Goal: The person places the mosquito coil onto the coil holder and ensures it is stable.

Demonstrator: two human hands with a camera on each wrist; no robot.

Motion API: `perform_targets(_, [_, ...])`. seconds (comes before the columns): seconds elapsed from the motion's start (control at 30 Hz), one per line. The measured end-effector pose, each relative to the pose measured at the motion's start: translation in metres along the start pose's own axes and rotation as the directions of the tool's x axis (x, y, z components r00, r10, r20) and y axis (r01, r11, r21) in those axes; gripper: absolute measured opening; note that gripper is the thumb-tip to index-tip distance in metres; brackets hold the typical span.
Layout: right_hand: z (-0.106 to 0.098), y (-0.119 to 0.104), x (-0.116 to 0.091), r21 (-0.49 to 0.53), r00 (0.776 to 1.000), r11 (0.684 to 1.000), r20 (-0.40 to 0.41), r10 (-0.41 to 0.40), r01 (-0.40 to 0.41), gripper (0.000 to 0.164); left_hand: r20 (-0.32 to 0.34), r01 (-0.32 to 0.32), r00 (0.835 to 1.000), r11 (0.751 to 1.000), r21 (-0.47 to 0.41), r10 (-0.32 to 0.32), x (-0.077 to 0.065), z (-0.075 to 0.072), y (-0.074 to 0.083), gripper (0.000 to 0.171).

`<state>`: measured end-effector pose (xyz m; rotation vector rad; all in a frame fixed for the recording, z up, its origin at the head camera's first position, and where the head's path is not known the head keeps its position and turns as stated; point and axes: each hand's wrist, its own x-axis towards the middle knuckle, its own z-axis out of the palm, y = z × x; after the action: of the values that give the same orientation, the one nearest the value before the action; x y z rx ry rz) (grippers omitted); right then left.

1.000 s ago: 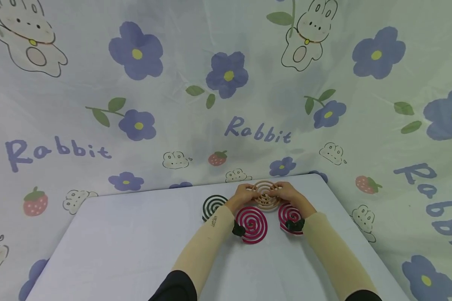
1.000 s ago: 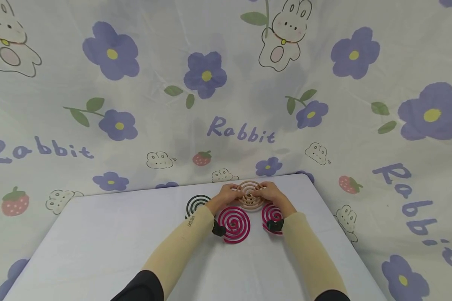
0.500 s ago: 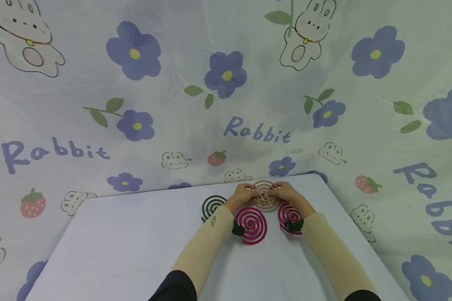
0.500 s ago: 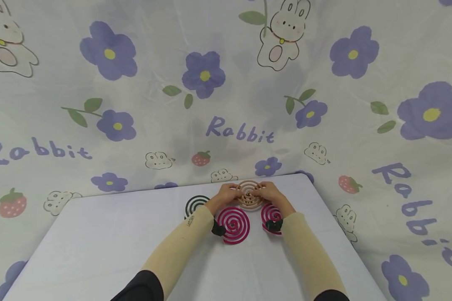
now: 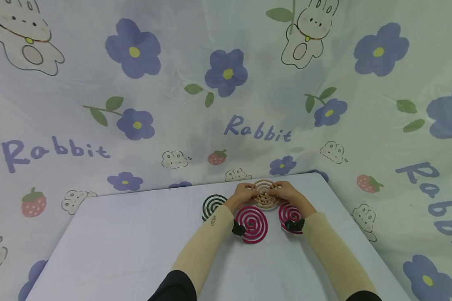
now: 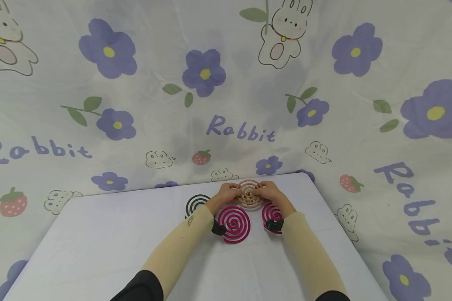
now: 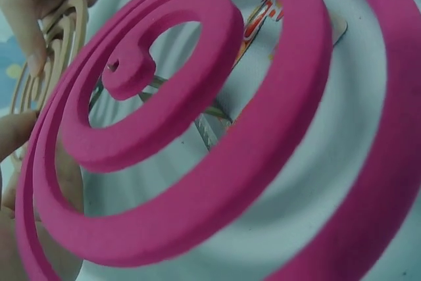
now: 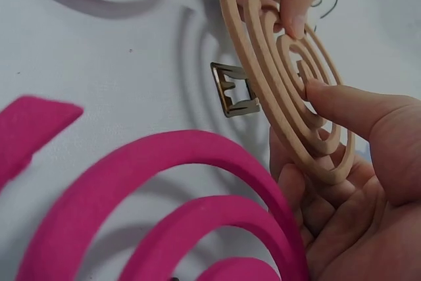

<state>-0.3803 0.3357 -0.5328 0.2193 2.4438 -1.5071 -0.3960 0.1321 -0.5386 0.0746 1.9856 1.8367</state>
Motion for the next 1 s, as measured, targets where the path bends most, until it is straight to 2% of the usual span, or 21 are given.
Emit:
perform_targets(0.17, [-0.0009,-0.0001,-0.0016,-0.004,1.000,1.000,0.009,-0.008,0.008,0.046,0.015,0.002,1.000,1.000,0.014,-0.002,-0.0040,0.0006,0.0035,0.034])
perform_targets(0.47, [0.0023,0.0029,-0.0020,0.017,1.000,1.000,0.014,-0.014,0.014,0.047,0.027,0.001,1.000,1.000,0.007,-0.001,-0.0055,0.0000,-0.0005,0.037])
perform_targets(0.67, [0.0039,0.0046,-0.0016,0.030,1.000,1.000,0.009,-0.009,0.008,0.047,0.026,-0.007,1.000,1.000,-0.008,0.008,-0.0052,0.0003,-0.0027,0.036])
perform_targets(1.0, [0.0045,0.0051,-0.0005,0.032,1.000,0.999,0.003,0.007,-0.007,0.049,0.027,0.013,1.000,1.000,-0.015,-0.013,-0.0017,-0.0004,-0.0057,0.038])
